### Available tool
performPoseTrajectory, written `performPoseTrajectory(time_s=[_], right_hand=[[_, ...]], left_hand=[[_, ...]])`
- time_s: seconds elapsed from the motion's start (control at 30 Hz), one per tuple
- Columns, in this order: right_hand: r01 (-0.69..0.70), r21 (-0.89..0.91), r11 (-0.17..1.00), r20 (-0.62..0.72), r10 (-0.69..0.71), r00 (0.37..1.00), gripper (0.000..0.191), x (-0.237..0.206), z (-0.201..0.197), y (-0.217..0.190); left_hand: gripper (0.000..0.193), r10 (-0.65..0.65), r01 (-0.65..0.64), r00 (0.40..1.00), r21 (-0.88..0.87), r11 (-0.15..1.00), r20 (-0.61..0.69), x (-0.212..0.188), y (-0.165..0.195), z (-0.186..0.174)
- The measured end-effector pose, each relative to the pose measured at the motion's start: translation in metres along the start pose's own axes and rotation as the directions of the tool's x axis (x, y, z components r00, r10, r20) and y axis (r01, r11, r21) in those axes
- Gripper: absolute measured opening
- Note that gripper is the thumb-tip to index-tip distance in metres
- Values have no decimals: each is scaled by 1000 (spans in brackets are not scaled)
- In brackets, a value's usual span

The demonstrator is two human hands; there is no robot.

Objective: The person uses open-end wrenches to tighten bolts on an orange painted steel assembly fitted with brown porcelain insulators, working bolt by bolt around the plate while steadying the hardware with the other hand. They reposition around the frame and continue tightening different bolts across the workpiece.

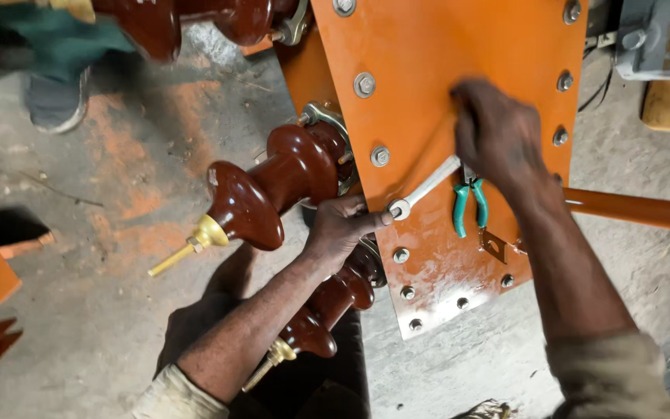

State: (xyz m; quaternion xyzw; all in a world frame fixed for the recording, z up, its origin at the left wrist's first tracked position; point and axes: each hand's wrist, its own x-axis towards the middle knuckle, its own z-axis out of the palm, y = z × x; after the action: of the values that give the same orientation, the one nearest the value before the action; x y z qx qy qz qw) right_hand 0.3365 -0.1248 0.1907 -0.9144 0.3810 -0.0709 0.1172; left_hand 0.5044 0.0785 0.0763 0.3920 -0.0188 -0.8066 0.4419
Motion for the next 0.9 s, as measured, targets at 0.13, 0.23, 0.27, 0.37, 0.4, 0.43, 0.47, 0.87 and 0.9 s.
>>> performPoseTrajectory(time_s=[0.13,0.23,0.27,0.37,0.4,0.43,0.47,0.87,0.9], right_hand=[[-162,-102,982,20,165,986,18,-93,-16,-19],[-351,-157,923,39,361,932,16,-117,-9,-41],[-424,-162,891,74,439,895,18,-118,-5,-42],[-446,-141,884,89,460,883,20,-123,6,-29],[-433,-134,891,100,447,889,21,-129,8,-25],[-407,-138,903,108,422,900,28,-138,11,-24],[-378,-146,914,98,394,914,36,-150,13,-26],[49,188,981,182,-83,980,52,-148,50,-200],[85,171,982,136,-109,985,49,-123,53,-201]], left_hand=[[37,103,-102,994,47,994,-26,-5,8,11],[36,132,-127,989,65,990,-72,-4,11,23],[34,160,-157,984,43,987,-78,-2,10,26],[32,209,-203,971,69,977,-112,1,7,29],[31,195,-186,972,82,979,-129,1,3,29],[32,206,-195,969,94,976,-133,0,0,28],[34,231,-218,965,112,970,-125,1,-1,26],[35,77,-24,977,-255,967,201,-1,-3,-24],[40,103,-44,964,-237,971,244,0,-4,-28]])
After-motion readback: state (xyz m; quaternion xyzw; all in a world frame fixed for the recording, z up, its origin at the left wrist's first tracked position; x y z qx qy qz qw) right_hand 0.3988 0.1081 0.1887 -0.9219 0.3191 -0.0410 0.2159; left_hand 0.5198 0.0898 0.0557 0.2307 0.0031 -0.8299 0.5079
